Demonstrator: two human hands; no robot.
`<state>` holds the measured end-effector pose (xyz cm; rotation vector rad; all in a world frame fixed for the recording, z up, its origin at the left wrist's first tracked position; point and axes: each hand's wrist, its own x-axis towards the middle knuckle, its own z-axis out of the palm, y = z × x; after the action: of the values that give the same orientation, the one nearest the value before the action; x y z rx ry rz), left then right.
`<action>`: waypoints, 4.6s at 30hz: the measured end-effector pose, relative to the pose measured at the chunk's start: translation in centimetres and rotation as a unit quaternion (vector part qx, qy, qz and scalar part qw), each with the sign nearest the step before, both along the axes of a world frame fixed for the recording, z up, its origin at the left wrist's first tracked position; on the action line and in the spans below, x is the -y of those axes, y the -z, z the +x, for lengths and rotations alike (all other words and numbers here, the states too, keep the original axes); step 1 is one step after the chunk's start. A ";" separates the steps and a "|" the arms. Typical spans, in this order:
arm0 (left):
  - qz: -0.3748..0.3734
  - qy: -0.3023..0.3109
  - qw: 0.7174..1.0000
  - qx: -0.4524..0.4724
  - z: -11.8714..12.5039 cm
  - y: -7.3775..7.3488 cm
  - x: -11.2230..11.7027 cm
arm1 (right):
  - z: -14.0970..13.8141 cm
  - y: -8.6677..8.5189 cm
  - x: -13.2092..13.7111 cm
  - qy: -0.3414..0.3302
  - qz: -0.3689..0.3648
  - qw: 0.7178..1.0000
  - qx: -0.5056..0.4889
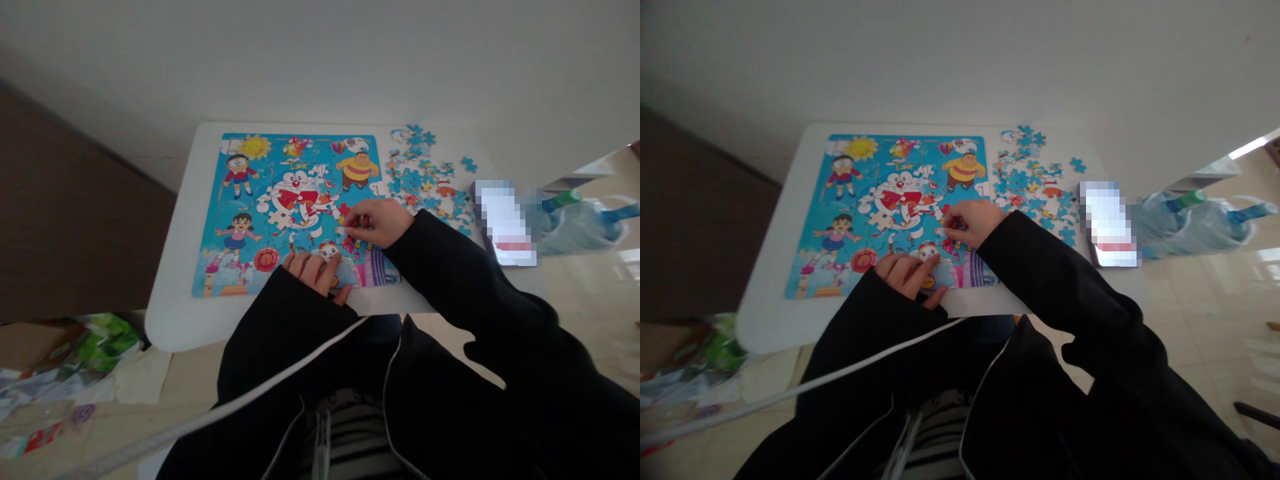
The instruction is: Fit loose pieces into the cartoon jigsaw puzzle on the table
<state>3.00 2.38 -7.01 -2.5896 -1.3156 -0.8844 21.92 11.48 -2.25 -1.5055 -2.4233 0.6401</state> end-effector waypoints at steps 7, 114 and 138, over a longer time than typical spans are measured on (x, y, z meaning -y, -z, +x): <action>-0.018 -0.005 0.999 -0.042 0.2 -1.0 -0.4 | 0.1 0.4 -0.1 -0.006 -0.005 1.000 -0.003; 0.048 -0.141 0.988 0.048 -7.6 1.7 4.9 | -5.5 -1.8 1.9 -0.081 0.027 0.991 -0.099; 0.161 0.001 0.987 0.024 -3.2 2.7 2.3 | 6.0 0.7 10.3 0.237 0.082 0.963 -0.099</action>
<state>-0.17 0.08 -9.76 -2.3334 -1.0772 -1.0669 27.88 1.18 -2.98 -1.7636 -1.8213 0.4479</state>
